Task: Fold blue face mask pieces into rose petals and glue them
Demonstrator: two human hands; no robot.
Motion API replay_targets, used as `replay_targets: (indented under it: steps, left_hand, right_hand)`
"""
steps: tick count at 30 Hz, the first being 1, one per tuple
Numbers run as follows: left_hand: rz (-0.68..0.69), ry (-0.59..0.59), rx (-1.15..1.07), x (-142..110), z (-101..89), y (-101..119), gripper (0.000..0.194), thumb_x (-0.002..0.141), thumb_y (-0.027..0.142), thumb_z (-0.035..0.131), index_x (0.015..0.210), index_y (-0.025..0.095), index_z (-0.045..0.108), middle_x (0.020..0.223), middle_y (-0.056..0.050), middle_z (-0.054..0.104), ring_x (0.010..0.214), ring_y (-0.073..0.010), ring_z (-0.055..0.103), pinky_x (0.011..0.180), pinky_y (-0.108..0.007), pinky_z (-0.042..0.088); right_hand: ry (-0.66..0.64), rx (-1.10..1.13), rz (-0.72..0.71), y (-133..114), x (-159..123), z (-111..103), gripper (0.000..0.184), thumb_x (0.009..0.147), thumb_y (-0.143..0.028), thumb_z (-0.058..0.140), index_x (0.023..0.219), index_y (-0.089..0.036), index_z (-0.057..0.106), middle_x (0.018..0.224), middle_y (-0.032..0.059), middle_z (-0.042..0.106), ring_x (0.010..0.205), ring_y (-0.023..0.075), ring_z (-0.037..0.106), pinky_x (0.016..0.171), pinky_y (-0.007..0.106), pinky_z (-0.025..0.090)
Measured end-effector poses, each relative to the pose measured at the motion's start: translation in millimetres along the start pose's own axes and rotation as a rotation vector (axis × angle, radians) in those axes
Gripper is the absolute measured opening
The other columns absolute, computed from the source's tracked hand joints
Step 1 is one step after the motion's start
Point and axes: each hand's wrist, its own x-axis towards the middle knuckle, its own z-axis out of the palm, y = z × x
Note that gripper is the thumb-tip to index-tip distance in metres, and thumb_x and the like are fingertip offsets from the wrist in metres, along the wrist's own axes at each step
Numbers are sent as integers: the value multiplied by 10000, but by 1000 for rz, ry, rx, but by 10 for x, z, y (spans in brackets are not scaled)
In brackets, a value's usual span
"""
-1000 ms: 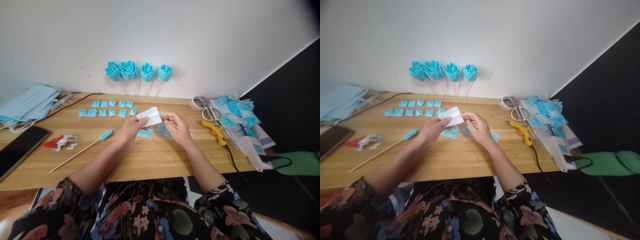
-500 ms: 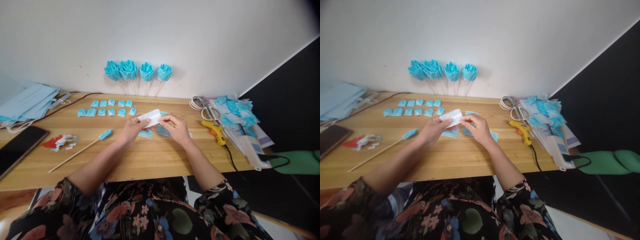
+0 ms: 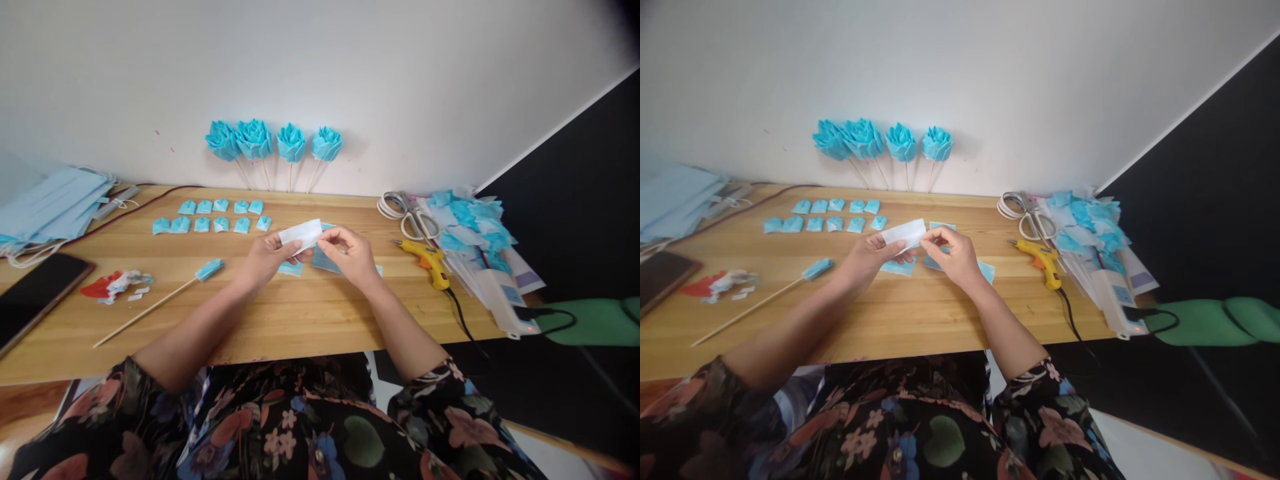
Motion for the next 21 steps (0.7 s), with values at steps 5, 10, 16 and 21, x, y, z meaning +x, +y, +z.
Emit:
replay_targets:
  steps: [5,10,16,21]
  left_hand:
    - [1,-1,10,-2,5,6,347,776,385,741,1003,124,727,839,-88,775,704,-167,696,675,-288,521]
    - [21,19,6,3,14,-3,381,794,445,716,1001,125,730,884,-91,766,756,-176,693,680,-282,522]
    - [83,41,-26,15,18,-2,518,772,468,735,1179,159,650,1112,-102,710,908,-193,659,666,-262,521]
    - [74,43,1,9,36,8,682,693,279,809,1317,187,551,1081,-75,686,873,-170,626,688,-259,499]
  right_hand:
    - [13,11,18,10,1,11,83,816,-301,651,807,-218,644,817,14,700,746,145,633,766,306,533]
    - [36,45,35,56,-5,25,144,807,-298,659,925,-217,651,860,21,703,790,149,647,782,305,539]
    - [40,74,41,67,-6,21,209,815,-273,658,1014,-210,657,868,21,697,791,139,648,777,295,533]
    - [44,72,30,48,-3,25,196,821,-263,651,1010,-212,663,833,2,678,779,131,641,773,289,531]
